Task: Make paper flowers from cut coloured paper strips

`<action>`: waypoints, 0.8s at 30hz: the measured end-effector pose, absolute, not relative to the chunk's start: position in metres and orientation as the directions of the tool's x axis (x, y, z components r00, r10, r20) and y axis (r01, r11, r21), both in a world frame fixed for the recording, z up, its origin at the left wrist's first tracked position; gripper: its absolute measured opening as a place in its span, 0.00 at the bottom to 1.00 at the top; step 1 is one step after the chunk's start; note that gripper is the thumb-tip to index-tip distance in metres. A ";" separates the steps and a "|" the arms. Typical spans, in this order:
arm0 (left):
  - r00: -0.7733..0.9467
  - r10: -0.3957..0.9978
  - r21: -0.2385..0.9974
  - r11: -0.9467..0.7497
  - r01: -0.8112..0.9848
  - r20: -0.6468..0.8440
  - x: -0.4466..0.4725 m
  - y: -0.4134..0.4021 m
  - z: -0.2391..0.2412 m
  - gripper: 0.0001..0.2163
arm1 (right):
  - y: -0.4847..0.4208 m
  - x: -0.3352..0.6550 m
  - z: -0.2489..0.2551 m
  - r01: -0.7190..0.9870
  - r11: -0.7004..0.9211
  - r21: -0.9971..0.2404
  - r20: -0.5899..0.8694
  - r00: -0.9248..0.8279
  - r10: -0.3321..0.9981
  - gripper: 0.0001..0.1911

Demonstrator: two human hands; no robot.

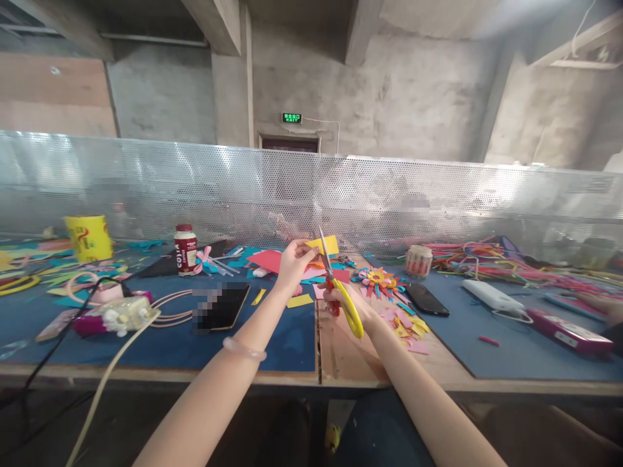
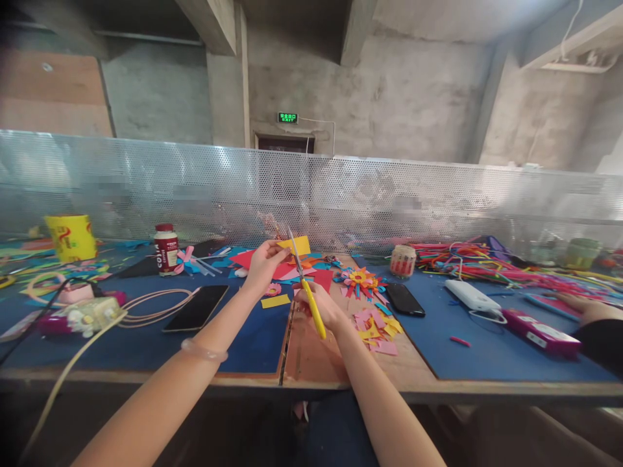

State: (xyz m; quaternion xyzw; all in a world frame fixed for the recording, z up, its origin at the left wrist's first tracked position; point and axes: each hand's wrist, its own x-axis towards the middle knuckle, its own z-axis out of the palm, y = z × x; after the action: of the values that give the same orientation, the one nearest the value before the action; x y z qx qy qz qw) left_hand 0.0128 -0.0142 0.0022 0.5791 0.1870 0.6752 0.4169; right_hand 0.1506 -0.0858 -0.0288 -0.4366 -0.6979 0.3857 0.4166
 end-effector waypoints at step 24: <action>0.028 0.764 0.727 -0.601 -0.332 0.645 0.013 -0.016 0.002 0.13 | -0.078 0.155 -0.037 0.286 0.415 -0.864 0.326 -0.309 0.893 0.08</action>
State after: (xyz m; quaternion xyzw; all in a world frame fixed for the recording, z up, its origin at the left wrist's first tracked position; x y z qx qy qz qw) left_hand 0.0125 -0.0158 0.0017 0.5901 0.1830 0.6726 0.4073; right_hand 0.1552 -0.0782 -0.0371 -0.4061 -0.7259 0.3574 0.4248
